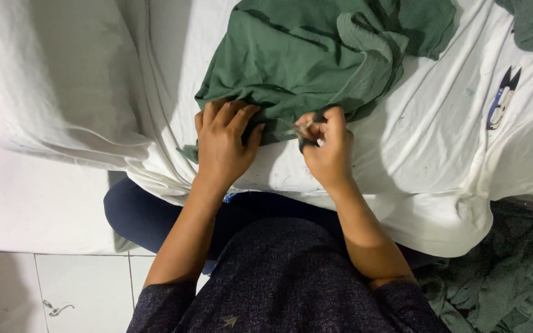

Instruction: Trimming loose threads and excess fabric from a green garment using scissors

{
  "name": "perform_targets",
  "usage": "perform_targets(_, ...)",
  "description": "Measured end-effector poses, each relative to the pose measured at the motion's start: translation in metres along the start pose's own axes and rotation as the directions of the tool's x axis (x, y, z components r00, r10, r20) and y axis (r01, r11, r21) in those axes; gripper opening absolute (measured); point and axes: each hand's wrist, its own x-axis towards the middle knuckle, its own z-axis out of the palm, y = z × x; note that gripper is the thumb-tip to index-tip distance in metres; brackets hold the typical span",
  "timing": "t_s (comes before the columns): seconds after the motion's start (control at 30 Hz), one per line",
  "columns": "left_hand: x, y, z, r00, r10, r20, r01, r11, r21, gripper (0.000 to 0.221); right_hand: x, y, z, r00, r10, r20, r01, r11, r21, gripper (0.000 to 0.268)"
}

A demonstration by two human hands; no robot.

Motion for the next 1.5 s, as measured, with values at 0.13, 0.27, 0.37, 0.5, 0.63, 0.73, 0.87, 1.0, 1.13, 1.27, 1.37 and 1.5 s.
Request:
perform_targets(0.13, 0.001, -0.001, -0.005, 0.999, -0.049, 0.006, 0.049, 0.999, -0.012, 0.027, -0.019, 0.012, -0.038, 0.693, -0.011, 0.721, -0.407, 0.819, 0.404, 0.039)
perform_targets(0.27, 0.007, -0.001, -0.003, 0.999, -0.046, -0.026, 0.046, 0.999, -0.024, 0.029, -0.016, -0.018, -0.061, 0.532, 0.067, 0.844, -0.581, 0.754, 0.307, 0.031)
perform_targets(0.37, 0.014, 0.005, 0.006, 1.000, 0.019, -0.006, -0.019, 0.999, -0.045, 0.042, -0.019, 0.018, -0.046, 0.891, 0.193, 0.411, -0.393, 0.783, 0.482, 0.032)
perform_targets(0.5, 0.022, 0.029, 0.007, 0.991, 0.100, 0.089, -0.098, 0.995, -0.029, 0.055, 0.018, -0.002, -0.054, 0.986, 0.146, -0.077, -0.120, 0.955, 0.271, 0.036)
perform_targets(0.63, 0.000, 0.036, 0.033, 0.956, 0.273, 0.105, -0.258, 0.957, -0.136, 0.015, 0.040, 0.010, -0.045, 0.968, 0.012, -0.250, -0.027, 0.998, -0.059, 0.066)
perform_targets(0.73, -0.010, 0.036, 0.043, 0.960, 0.241, 0.142, -0.212, 0.958, -0.194, 0.022, 0.047, 0.013, -0.032, 0.936, 0.051, -0.348, -0.130, 0.970, -0.207, 0.063)
perform_targets(0.87, -0.009, 0.028, 0.043, 0.977, 0.160, 0.137, -0.146, 0.983, -0.109, 0.039, 0.038, 0.041, -0.036, 0.859, 0.286, -0.425, -0.205, 0.952, 0.227, 0.055)
perform_targets(1.0, -0.004, 0.026, 0.040, 0.983, 0.148, 0.108, -0.139, 0.986, -0.089, 0.034, 0.011, 0.060, -0.056, 0.799, 0.442, -0.407, -0.254, 0.862, 0.439, 0.046)
perform_targets(1.13, 0.003, 0.026, 0.044, 0.983, 0.176, 0.046, -0.172, 0.982, -0.078, 0.029, 0.007, 0.034, -0.070, 0.737, 0.589, -0.332, -0.406, 0.778, 0.479, 0.037)
perform_targets(1.27, 0.010, 0.032, 0.032, 0.981, 0.186, -0.054, -0.192, 0.972, -0.139, 0.006, 0.009, 0.043, -0.080, 0.834, 0.275, -0.479, -0.310, 0.951, 0.006, 0.051)
perform_targets(1.37, 0.014, 0.034, 0.021, 0.977, 0.212, -0.001, -0.208, 0.957, -0.203, 0.004, 0.032, 0.006, -0.086, 0.905, -0.069, -0.421, 0.011, 0.990, -0.138, 0.069)
perform_targets(1.5, 0.006, 0.024, 0.019, 0.954, 0.271, 0.129, -0.232, 0.938, -0.256, 0.004, 0.057, -0.020, -0.081, 0.977, -0.106, -0.186, 0.101, 0.994, -0.034, 0.073)
